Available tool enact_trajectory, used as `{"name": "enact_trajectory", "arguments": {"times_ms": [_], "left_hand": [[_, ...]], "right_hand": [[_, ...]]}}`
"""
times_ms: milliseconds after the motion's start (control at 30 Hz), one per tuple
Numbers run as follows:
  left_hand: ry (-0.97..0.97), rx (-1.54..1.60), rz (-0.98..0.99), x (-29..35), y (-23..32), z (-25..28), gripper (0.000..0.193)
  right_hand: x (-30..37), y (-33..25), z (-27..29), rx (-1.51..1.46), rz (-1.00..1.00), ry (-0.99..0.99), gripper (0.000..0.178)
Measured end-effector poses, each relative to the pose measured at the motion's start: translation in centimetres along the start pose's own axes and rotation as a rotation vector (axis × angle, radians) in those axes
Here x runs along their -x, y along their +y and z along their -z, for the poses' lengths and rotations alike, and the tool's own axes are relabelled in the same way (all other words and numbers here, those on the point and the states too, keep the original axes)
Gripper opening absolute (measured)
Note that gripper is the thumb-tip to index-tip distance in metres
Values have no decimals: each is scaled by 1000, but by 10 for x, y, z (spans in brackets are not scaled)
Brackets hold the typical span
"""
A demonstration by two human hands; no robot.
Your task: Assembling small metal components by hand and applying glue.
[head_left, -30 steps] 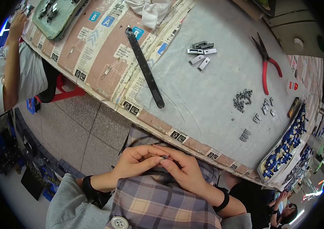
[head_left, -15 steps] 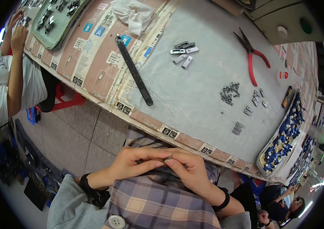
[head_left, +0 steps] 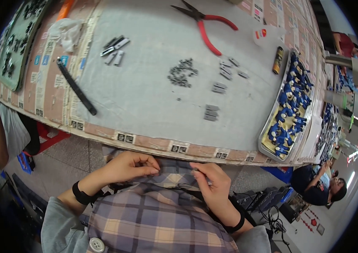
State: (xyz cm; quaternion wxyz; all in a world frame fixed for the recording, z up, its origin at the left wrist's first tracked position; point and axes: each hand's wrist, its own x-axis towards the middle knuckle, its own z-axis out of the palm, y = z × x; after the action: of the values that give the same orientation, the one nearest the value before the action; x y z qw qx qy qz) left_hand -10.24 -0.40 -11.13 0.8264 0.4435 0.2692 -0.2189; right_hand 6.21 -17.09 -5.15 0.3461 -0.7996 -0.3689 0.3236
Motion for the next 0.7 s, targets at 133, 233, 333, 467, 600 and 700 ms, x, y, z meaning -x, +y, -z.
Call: {"name": "enact_trajectory", "arguments": {"times_ms": [133,233,333,467,600,700], "left_hand": [[-152,-284,-21,-16,29,-14,17],[-280,-499,-55,-35,45,-31,22],[-384,-412,3,-59,38,-42,23],[-512,-95,23,-90,8,-48,22],[-478,-56,97,-107,12,-54,30],[-501,25,163,-114,17,-58,37]], "right_hand": [[18,17,6,66,-83,113,17],[25,21,1,58,-160,160,16],[32,28,-7,-135,-309,302,16],[34,35,-4,-161,-347,409,11],[35,37,-5,-97,-306,408,9],[37,40,-5,-2,-233,409,9]]}}
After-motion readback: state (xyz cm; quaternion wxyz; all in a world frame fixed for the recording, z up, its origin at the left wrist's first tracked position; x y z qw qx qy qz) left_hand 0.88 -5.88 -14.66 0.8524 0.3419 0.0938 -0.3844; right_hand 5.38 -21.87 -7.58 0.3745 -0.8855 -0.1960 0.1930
